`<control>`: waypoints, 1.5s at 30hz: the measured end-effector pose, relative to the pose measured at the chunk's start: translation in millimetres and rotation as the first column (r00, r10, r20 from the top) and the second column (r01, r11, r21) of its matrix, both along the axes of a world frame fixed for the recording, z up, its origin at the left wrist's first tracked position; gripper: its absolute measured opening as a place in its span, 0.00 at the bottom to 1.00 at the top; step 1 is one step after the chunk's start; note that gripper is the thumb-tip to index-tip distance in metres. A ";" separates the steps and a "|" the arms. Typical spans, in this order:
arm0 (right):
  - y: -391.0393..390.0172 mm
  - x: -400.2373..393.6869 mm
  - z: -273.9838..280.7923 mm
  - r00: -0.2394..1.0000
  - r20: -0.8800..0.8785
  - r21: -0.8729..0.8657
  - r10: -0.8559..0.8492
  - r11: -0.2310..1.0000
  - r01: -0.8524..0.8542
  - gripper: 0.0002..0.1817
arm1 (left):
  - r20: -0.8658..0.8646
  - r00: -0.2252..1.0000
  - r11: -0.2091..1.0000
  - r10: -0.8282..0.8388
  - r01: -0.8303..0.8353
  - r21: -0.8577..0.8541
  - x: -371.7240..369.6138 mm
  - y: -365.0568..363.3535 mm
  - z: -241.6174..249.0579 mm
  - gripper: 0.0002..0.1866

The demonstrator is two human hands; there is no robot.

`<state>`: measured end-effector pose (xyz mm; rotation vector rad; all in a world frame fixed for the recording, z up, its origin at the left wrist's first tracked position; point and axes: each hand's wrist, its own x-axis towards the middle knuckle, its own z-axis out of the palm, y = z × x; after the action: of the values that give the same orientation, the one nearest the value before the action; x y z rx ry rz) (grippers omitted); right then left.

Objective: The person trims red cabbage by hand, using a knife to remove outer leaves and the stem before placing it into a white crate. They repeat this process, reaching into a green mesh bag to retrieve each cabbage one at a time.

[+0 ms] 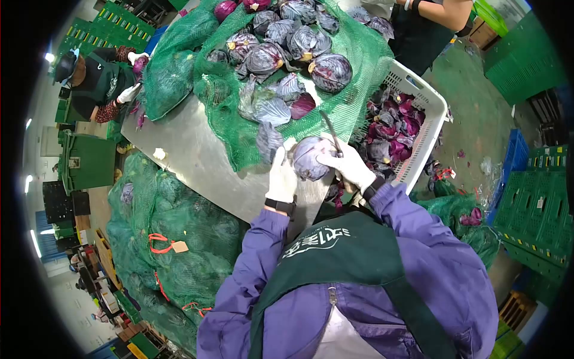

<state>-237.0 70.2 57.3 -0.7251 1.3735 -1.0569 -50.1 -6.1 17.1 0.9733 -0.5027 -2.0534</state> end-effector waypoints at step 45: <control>4.3 32.0 -41.3 0.535 -0.836 -0.381 -0.122 0.830 -0.407 0.25 | 0.884 0.246 0.424 0.397 0.805 -0.415 -0.3 20.2 -2.6 0.56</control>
<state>-205.0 74.5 15.9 -1.9664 1.7605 -0.9787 -50.4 14.0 14.5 1.3409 -2.3474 -0.6437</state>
